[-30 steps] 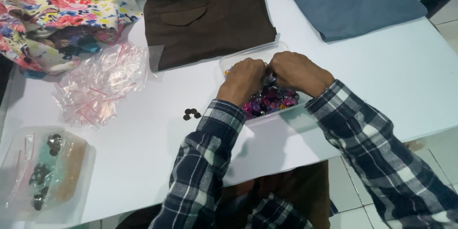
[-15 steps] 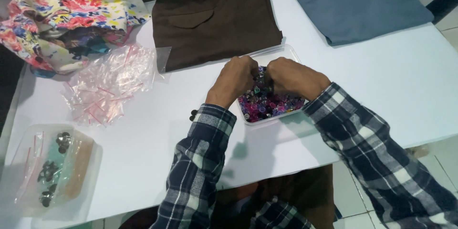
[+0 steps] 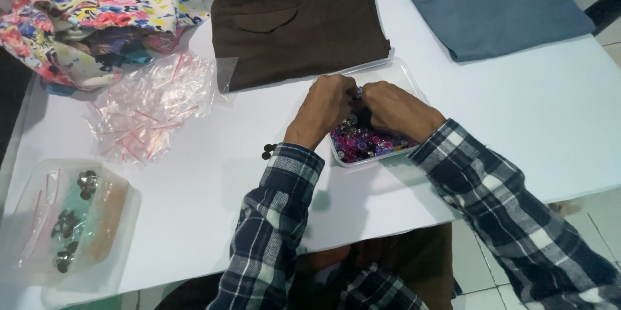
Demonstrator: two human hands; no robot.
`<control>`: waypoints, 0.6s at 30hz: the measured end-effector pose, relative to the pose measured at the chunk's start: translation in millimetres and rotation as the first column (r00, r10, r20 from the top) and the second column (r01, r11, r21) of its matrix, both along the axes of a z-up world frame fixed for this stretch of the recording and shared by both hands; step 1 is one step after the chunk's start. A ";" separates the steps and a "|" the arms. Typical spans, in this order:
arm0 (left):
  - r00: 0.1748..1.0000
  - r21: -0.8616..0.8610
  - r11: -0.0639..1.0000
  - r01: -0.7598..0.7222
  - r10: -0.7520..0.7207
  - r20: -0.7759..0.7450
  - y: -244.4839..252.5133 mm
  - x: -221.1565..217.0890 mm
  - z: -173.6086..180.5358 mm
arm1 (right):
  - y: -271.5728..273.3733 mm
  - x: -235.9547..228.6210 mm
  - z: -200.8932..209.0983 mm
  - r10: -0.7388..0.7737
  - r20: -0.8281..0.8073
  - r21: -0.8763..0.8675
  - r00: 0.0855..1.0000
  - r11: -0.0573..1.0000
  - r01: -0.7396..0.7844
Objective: The person picks small dark buttons from a plastic container and places them into small clear plastic bags. They then seal the bags and place them into a larger container. The task is repeated multiple times.
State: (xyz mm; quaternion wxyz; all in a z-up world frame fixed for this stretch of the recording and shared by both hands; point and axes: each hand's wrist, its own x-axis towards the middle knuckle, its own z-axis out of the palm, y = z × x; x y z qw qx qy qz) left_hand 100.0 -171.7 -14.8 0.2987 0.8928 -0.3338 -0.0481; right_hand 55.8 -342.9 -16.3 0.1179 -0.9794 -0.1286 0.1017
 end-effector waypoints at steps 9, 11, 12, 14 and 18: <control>0.999 -0.068 0.998 0.017 -0.020 -0.044 -1.3 3.8 -6.5 | 2.6 -10.3 41.8 -0.174 -0.117 0.011 0.978 0.984 0.177; 0.995 -0.080 0.996 0.046 -0.052 -0.080 1.0 -2.8 10.6 | 6.7 -19.0 59.9 -0.189 -0.134 0.087 0.973 0.976 0.201; 0.990 -0.092 0.993 0.079 -0.090 -0.113 1.2 -6.2 19.4 | 7.9 -24.1 69.0 -0.207 -0.150 0.163 0.967 0.959 0.231; 0.984 -0.078 0.993 0.094 -0.105 -0.146 6.0 -16.0 33.0 | 6.9 -29.5 74.0 -0.217 -0.154 0.210 0.964 0.946 0.247; 0.983 -0.050 0.993 0.104 -0.111 -0.148 2.3 -10.3 27.2 | 5.8 -34.0 74.1 -0.234 -0.163 0.303 0.959 0.913 0.274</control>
